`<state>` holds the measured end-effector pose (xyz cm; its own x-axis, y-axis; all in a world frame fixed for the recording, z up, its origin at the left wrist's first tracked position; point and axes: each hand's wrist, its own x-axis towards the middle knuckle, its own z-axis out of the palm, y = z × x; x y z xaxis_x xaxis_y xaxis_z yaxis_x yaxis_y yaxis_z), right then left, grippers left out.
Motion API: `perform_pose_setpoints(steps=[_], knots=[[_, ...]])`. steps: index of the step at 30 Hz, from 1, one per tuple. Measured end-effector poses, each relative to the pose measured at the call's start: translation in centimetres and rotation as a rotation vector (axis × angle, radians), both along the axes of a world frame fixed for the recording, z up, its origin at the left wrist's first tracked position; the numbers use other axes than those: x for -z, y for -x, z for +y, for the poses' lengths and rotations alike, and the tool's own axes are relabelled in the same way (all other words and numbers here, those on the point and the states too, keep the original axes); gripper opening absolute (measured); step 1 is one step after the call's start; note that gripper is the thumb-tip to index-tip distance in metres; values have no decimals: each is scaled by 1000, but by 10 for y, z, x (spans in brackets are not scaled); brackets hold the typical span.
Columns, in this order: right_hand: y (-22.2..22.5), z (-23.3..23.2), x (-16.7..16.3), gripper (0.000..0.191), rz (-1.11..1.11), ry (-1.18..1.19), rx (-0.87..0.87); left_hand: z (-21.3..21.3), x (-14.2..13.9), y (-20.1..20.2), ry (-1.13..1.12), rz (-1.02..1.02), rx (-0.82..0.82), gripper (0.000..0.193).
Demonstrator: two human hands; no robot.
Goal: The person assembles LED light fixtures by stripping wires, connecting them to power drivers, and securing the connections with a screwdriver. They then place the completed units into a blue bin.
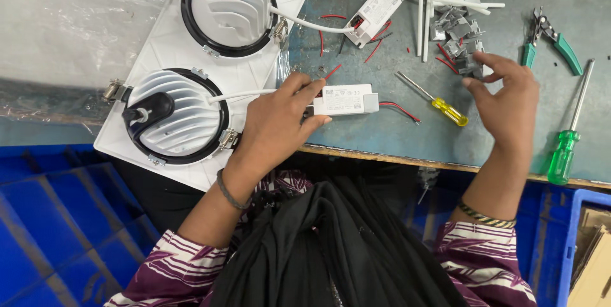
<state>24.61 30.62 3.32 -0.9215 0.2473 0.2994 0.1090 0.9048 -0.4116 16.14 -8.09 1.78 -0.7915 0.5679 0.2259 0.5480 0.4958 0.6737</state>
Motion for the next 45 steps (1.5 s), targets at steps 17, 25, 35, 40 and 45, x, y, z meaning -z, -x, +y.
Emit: perform_pose_setpoints(steps=[17, 25, 35, 40, 45], knots=[[15, -54, -14, 17, 290, 621, -123, -7, 4, -38, -71, 334, -212, 40], [34, -155, -36, 26, -161, 248, -171, -8, 10, -36, -59, 371, -207, 40], [44, -191, -65, 40, -266, -18, -472, -10, 15, -36, -66, 399, -213, 38], [55, -200, -64, 42, -214, 19, -519, -9, 21, -36, -8, 404, -202, 42], [70, -218, -67, 36, -217, -84, -573, -7, 28, -36, 24, 435, -221, 34]])
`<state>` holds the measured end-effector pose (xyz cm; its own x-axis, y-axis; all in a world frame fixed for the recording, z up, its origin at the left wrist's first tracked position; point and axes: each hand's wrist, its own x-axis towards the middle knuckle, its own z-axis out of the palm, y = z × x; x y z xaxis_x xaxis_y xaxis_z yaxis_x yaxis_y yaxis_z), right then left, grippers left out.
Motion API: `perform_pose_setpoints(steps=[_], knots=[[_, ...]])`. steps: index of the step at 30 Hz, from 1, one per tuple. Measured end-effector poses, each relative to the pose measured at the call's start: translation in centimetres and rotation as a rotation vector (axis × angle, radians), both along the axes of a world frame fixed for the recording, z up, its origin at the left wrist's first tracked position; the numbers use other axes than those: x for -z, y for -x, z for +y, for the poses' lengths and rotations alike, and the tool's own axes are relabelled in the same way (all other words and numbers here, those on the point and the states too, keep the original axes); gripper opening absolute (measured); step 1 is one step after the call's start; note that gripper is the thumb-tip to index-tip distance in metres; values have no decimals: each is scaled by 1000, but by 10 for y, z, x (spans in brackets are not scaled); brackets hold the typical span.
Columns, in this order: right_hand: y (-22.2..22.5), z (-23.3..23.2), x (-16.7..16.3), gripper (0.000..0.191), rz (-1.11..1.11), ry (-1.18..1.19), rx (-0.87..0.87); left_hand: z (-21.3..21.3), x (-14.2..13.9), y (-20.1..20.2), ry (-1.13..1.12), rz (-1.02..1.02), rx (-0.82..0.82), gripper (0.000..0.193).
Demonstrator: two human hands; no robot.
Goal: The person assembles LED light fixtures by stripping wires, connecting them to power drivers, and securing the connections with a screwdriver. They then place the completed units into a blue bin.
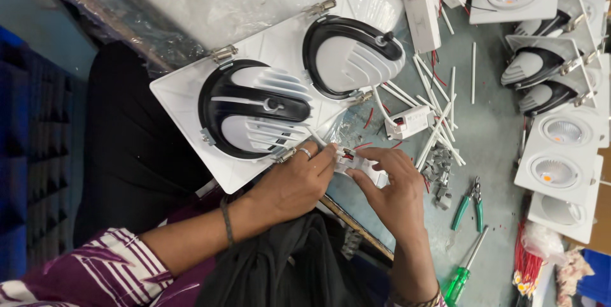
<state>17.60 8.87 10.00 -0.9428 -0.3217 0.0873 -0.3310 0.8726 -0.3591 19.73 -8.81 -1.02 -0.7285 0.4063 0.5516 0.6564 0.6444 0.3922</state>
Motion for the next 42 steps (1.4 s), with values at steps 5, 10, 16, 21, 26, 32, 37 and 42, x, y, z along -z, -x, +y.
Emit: perform_pose_setpoints(steps=[5, 10, 16, 21, 26, 32, 37, 42], knots=[[11, -12, -9, 32, 28, -136, -159, 1, 3, 2, 73, 74, -15, 32], [14, -17, -18, 31, -75, -175, -67, -1, 3, 2, 54, 80, -3, 32], [19, -19, -19, 34, -77, -185, -126, -2, 1, 3, 68, 104, 7, 32], [19, -15, -17, 33, -152, -148, -95, -4, -1, 4, 31, 96, -6, 32], [24, -5, -17, 32, -245, -75, 6, -5, 1, 3, 82, 98, 56, 36], [43, 3, -16, 23, -399, -22, -58, -5, 1, 2, -133, -9, 101, 54], [48, 8, -11, 26, -496, -168, 38, -13, -9, 10, -17, 170, 48, 44], [54, 2, -13, 20, -499, -80, -78, -17, -16, 18, -23, 181, 56, 30]])
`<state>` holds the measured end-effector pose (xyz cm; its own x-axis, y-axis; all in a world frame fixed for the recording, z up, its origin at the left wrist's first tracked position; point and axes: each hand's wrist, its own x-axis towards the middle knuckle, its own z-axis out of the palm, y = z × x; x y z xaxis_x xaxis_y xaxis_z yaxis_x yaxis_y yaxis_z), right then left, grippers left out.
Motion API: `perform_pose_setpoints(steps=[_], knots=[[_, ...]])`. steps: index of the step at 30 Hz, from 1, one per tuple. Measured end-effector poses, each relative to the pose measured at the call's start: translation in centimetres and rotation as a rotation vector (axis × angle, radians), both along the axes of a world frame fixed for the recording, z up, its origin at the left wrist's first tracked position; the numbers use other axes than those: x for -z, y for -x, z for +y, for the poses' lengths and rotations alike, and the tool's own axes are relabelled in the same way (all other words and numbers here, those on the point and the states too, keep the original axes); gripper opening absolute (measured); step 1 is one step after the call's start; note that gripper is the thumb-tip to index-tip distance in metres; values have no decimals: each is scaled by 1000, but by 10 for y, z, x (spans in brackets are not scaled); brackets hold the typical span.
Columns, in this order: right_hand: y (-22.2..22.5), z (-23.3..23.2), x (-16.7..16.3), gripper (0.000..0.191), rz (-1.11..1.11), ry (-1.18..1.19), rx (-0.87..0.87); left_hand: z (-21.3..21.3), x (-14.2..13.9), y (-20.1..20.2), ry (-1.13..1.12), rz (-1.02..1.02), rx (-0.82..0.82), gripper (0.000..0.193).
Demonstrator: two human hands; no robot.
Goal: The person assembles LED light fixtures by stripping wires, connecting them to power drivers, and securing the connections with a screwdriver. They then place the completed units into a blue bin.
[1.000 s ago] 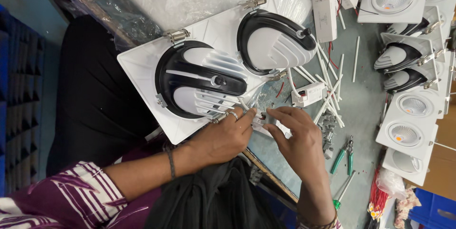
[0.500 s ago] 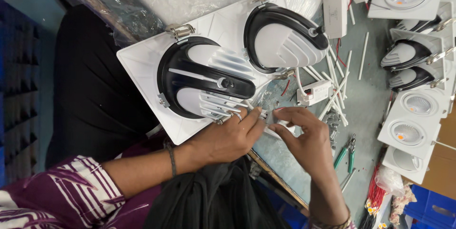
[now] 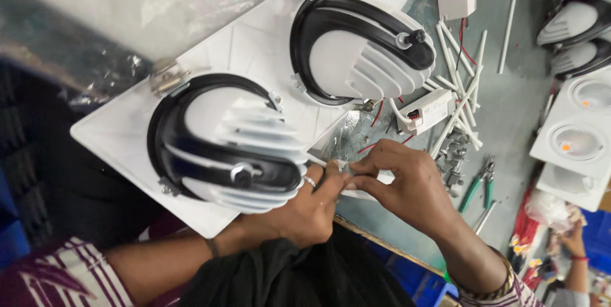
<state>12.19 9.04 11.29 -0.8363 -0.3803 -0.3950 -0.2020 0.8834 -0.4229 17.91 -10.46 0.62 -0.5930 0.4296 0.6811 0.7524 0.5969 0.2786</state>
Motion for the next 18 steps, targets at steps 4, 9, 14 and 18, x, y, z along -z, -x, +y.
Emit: perform_pose_setpoints(steps=[4, 9, 14, 18], knots=[[-1, -7, -1, 20, 59, 68, -58, 6, -1, -4, -33, -129, 49, 27], [-12, 9, 8, 19, 152, 69, -129, 13, -6, -15, -25, -309, 14, 32], [-41, 29, 31, 23, 309, 300, -40, 8, -3, -16, -51, -271, 11, 30], [-82, 91, 40, 14, 767, 338, 315, 6, 7, -22, -55, -207, -11, 34]])
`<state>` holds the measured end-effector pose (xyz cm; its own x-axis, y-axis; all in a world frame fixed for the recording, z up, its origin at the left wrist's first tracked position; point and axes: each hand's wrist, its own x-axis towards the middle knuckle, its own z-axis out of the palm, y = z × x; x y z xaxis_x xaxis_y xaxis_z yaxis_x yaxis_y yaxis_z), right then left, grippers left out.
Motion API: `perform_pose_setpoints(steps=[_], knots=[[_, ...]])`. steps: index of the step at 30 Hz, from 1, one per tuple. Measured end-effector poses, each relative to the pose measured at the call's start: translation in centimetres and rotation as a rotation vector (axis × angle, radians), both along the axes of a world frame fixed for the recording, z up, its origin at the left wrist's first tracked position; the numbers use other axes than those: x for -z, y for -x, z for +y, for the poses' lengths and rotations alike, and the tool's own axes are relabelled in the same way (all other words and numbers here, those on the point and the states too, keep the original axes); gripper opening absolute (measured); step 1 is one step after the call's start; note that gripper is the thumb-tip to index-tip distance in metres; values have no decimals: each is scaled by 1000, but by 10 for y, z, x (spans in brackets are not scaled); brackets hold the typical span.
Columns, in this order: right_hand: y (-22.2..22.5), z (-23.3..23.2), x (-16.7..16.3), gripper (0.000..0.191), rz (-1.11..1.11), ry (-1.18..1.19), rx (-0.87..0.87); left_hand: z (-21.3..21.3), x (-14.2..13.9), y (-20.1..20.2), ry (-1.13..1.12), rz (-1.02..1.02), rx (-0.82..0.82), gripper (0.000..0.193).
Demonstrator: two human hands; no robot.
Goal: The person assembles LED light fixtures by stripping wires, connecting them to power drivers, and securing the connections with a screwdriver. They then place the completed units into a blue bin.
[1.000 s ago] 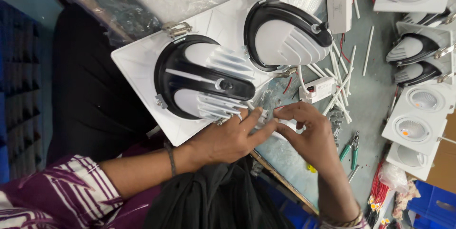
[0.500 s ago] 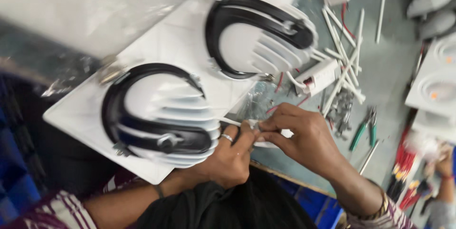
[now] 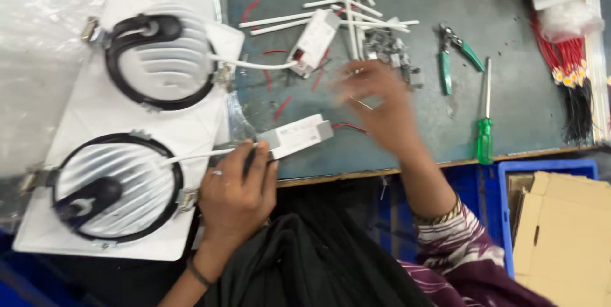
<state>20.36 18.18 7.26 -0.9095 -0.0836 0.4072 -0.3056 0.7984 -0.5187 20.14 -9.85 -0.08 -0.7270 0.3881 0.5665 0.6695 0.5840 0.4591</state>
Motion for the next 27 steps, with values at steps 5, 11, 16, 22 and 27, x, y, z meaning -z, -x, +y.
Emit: perform_pose_setpoints(steps=[5, 11, 16, 22, 27], knots=[[-98, 166, 9, 48, 182, -766, 990, 4, 6, -5, 13, 56, -35, 35], [-171, 206, 66, 32, -54, -572, 1203, 5, 9, -1, -95, 81, -9, 36], [-125, 132, 57, 14, 360, 888, 563, 6, 13, -5, -152, -44, -11, 22], [-34, 18, 4, 58, 207, 1266, -391, 6, 13, -4, -178, -63, 3, 21], [23, -55, -36, 35, 573, 1825, -47, 7, 12, -4, -183, -63, -11, 19]])
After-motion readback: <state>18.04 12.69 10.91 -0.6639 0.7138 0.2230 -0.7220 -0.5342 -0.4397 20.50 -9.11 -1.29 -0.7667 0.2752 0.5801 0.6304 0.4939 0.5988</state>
